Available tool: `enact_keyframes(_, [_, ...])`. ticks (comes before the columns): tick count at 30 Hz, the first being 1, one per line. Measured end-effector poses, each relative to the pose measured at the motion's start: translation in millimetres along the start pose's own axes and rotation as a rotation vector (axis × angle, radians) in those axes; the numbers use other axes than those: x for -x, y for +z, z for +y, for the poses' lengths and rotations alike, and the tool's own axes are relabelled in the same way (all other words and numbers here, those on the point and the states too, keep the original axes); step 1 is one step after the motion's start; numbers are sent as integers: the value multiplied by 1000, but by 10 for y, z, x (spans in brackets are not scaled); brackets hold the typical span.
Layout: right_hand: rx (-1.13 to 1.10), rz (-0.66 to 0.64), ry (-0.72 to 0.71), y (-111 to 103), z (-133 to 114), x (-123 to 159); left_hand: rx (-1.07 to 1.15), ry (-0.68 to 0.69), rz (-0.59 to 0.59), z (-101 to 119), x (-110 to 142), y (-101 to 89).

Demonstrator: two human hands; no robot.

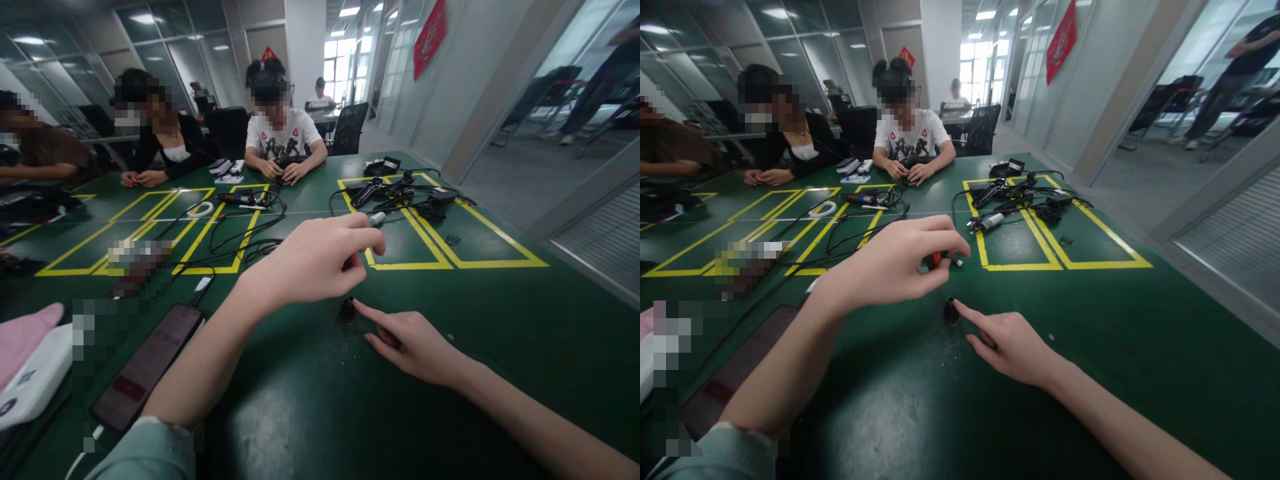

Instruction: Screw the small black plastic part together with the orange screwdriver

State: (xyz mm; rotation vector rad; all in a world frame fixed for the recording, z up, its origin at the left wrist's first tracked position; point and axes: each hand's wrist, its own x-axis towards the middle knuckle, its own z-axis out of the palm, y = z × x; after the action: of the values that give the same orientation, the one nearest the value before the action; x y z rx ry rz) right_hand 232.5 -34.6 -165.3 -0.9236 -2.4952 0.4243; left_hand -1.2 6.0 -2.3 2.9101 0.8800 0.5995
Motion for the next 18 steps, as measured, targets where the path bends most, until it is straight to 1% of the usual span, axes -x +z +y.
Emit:
enact_keyframes(4, [10, 9, -18, 2, 2, 9, -24, -3, 28, 8, -15, 32])
enact_keyframes(10, [11, 12, -36, 10, 14, 20, -22, 48, -2, 38, -39, 48])
enact_keyframes(15, [14, 26, -48, -6, 6, 8, -30, 40, 60, 13, -64, 99])
enact_keyframes(18, [13, 23, -57, -16, 3, 1, -29, 44, 52, 22, -65, 97])
